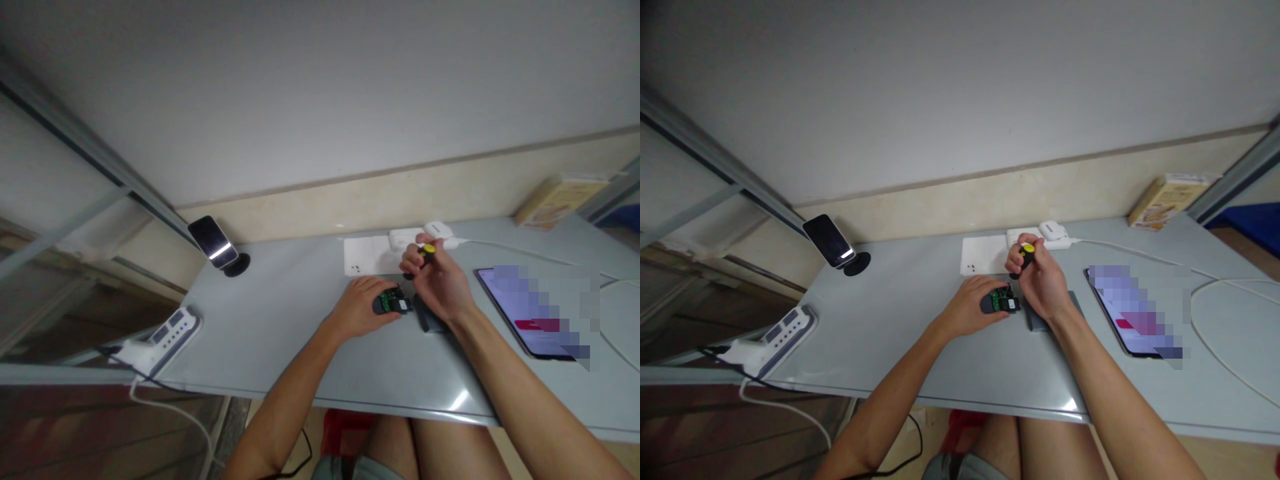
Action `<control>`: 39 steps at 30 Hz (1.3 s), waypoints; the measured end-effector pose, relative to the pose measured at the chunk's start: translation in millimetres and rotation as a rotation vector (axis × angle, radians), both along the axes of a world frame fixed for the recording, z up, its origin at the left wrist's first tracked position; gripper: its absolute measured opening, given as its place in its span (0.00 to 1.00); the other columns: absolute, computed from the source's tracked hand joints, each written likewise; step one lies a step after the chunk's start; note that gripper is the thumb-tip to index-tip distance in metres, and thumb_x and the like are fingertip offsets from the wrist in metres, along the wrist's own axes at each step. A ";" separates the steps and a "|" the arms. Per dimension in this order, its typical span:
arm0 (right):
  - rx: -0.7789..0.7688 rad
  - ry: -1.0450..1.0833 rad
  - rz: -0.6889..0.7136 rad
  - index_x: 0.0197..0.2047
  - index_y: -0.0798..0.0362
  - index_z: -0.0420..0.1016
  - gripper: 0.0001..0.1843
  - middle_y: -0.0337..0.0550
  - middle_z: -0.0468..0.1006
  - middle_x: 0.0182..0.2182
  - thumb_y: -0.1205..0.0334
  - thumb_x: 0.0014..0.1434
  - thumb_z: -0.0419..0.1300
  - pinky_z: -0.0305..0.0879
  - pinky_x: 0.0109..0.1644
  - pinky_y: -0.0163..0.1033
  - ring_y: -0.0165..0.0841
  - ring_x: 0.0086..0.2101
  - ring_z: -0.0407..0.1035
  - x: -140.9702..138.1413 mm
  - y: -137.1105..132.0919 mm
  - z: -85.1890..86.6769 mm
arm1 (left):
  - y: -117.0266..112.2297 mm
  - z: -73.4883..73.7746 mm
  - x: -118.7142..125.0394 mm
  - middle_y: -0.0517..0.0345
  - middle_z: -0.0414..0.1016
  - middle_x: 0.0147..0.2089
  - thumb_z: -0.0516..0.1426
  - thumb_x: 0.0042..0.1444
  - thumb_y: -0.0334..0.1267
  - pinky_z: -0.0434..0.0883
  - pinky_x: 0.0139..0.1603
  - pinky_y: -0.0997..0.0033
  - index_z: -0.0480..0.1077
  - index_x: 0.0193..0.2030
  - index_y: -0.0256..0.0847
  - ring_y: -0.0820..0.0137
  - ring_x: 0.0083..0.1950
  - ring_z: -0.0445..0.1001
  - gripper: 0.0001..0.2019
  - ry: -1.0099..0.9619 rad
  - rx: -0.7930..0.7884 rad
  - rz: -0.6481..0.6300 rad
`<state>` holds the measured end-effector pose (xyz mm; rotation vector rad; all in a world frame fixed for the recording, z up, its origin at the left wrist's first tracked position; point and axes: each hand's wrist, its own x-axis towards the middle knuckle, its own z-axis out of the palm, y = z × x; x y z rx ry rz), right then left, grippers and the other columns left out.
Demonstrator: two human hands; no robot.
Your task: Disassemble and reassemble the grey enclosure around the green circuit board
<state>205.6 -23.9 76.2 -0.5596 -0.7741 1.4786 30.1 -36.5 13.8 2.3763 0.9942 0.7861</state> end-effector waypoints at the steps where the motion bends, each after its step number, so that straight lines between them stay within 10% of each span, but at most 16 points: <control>1: -0.003 0.017 -0.008 0.37 0.44 0.72 0.16 0.36 0.58 0.24 0.40 0.61 0.61 0.61 0.27 0.37 0.30 0.23 0.55 -0.8 -0.3 0.8 | 0.0 -0.1 0.0 0.53 0.77 0.56 0.67 0.55 0.47 0.66 0.64 0.57 0.69 0.57 0.45 0.60 0.59 0.73 0.25 0.003 -0.002 0.003; 13: 0.043 -0.090 0.057 0.33 0.48 0.75 0.16 0.39 0.67 0.35 0.51 0.48 0.75 0.67 0.42 0.38 0.31 0.36 0.66 13.4 -1.8 -2.0 | 0.4 2.3 0.1 0.53 0.78 0.55 0.68 0.55 0.45 0.66 0.63 0.57 0.70 0.56 0.45 0.59 0.59 0.73 0.24 -0.004 -0.007 0.001; 23: 0.010 -0.098 -0.004 0.34 0.44 0.69 0.23 0.33 0.49 0.21 0.32 0.57 0.59 0.54 0.25 0.37 0.31 0.22 0.47 -3.9 -3.7 5.0 | 0.2 1.4 -0.1 0.53 0.77 0.56 0.67 0.55 0.47 0.65 0.64 0.58 0.70 0.57 0.44 0.60 0.59 0.72 0.25 0.004 -0.001 0.001; 33: 0.114 -0.195 -0.096 0.31 0.46 0.72 0.17 0.41 0.69 0.34 0.46 0.50 0.72 0.68 0.43 0.43 0.35 0.37 0.66 12.4 -1.8 1.7 | -0.3 3.1 0.4 0.53 0.77 0.56 0.67 0.56 0.47 0.65 0.64 0.56 0.70 0.58 0.47 0.59 0.60 0.72 0.24 0.015 -0.043 0.009; 39: 0.063 -0.080 -0.025 0.32 0.45 0.72 0.14 0.37 0.61 0.25 0.47 0.55 0.68 0.62 0.32 0.40 0.32 0.27 0.59 7.6 0.9 -0.8 | -1.2 3.8 0.3 0.53 0.77 0.58 0.67 0.56 0.46 0.65 0.65 0.56 0.70 0.58 0.45 0.60 0.61 0.71 0.25 0.021 -0.036 0.009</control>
